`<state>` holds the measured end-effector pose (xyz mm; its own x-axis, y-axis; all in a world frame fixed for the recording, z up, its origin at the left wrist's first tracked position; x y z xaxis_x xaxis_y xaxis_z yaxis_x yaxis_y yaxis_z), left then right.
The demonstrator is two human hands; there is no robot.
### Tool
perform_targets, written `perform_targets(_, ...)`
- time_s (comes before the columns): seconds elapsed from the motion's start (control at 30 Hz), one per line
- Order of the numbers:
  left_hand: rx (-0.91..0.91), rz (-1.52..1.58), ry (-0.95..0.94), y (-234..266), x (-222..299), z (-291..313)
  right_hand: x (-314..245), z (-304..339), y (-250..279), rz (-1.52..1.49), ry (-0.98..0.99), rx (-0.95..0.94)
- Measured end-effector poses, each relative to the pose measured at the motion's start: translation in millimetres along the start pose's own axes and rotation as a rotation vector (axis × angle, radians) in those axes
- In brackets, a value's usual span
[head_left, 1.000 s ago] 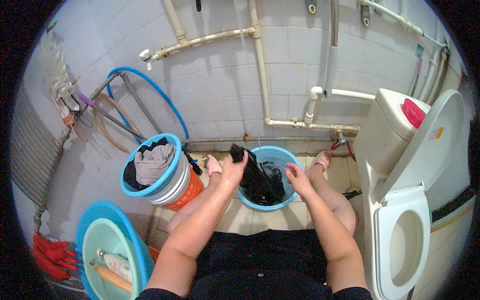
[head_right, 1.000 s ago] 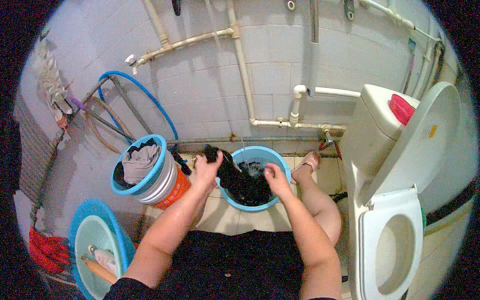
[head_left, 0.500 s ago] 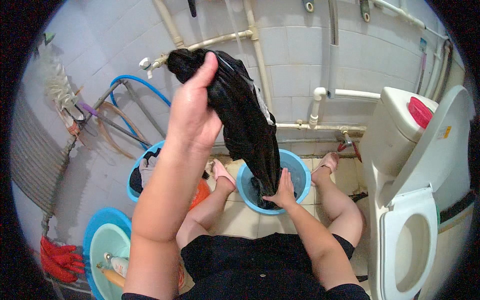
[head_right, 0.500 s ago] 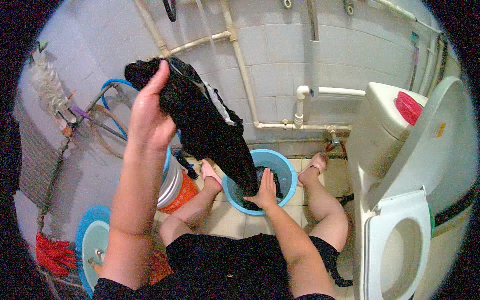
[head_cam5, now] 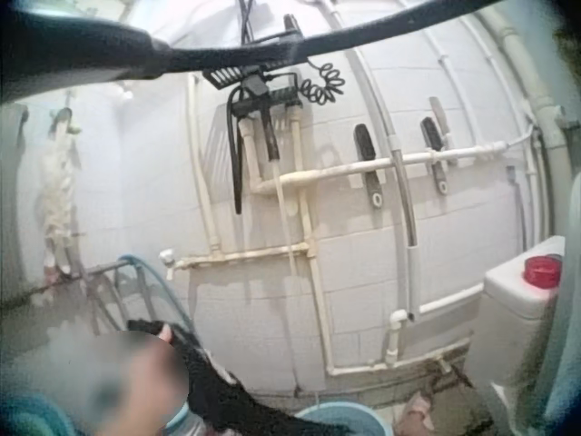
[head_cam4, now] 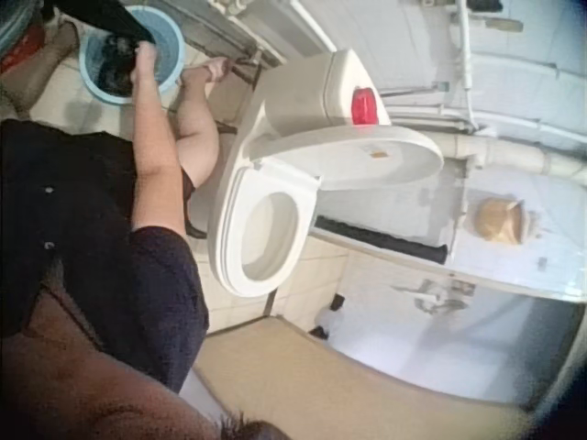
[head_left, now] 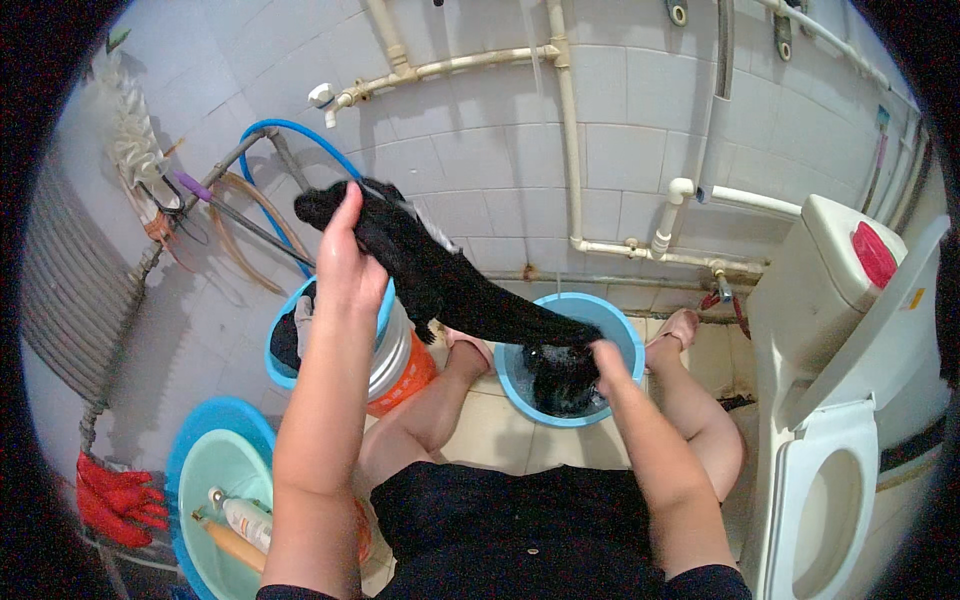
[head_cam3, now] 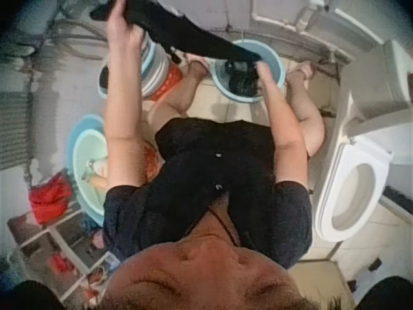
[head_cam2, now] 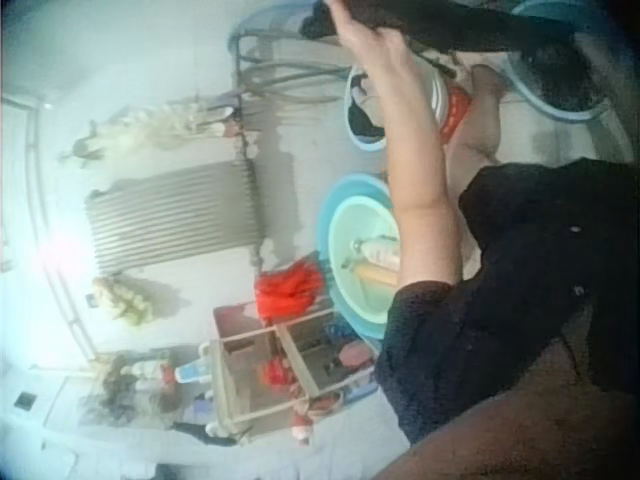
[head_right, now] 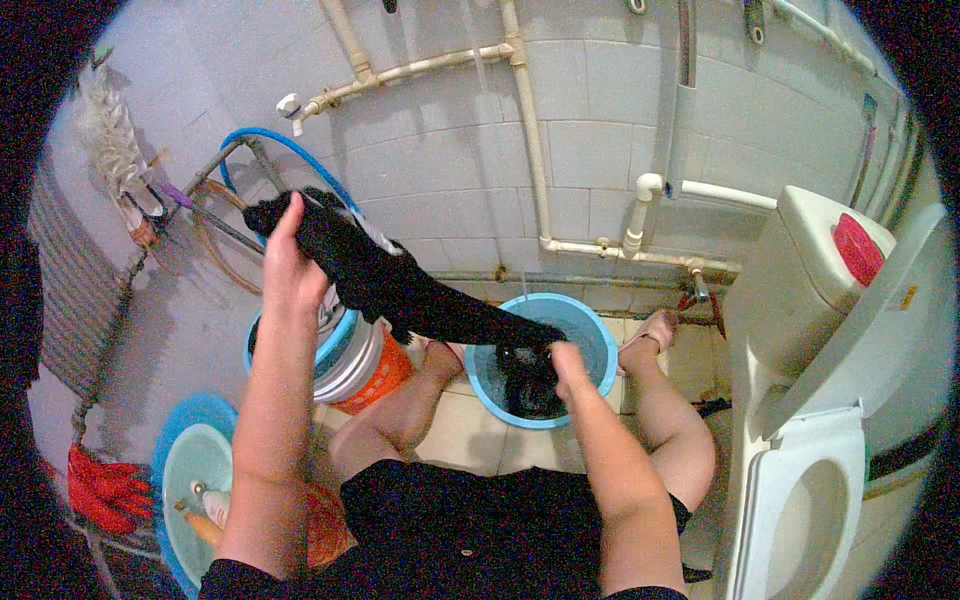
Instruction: The person hand-washes several pieces of clothing in a blue basin filled with water. They scrub and rinse a black garment, then a grey garment, and finally a dark red garment, transferring each item to a separate bucket after washing.
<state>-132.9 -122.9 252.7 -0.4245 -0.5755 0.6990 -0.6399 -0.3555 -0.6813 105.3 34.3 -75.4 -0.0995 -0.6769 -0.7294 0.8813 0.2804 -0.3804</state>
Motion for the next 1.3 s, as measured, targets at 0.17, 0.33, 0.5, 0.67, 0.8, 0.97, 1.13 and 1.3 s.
perform_targets(0.17, 0.113, -0.086, 0.135, 45, -52, 16, -104, 33, -24, -0.094, 0.181, -0.175)
perform_targets(0.33, 0.158, -0.209, 0.297, 66, -122, 37, -175, 113, -86, 0.035, 0.504, -0.326)
perform_targets(0.5, -0.137, -1.038, 0.357, 83, -195, 42, -166, 80, -89, 0.533, 0.598, -0.314)
perform_targets(0.67, -0.465, -1.489, 0.182, 201, -317, 66, -81, -15, -39, 1.030, 0.581, -0.149)
perform_targets(0.8, -0.625, -1.977, 0.295, 226, -341, 94, 24, -99, 19, 1.427, 0.482, -0.010)
perform_targets(0.97, -0.722, -2.050, 0.534, 244, -352, 114, 110, -130, 32, 1.692, 0.442, -0.081)
perform_targets(1.13, -0.761, -1.986, 0.468, 263, -360, 117, 162, -150, 36, 1.853, 0.382, -0.119)
perform_targets(1.3, -0.730, -1.966, 0.376, 257, -353, 116, 185, -172, 43, 2.011, 0.245, -0.164)
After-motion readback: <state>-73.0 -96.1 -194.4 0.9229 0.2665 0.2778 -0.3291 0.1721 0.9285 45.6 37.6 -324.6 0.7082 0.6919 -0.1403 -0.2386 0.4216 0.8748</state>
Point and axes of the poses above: each hand's wrist, its own z-axis away from the middle knuckle, its own y-axis out of the back of the hand, x = y × z, the point moved 3 cm from there along -z, towards the middle knuckle, and after that the axes turned 2 degrees about -y, right-handed, at the moved point
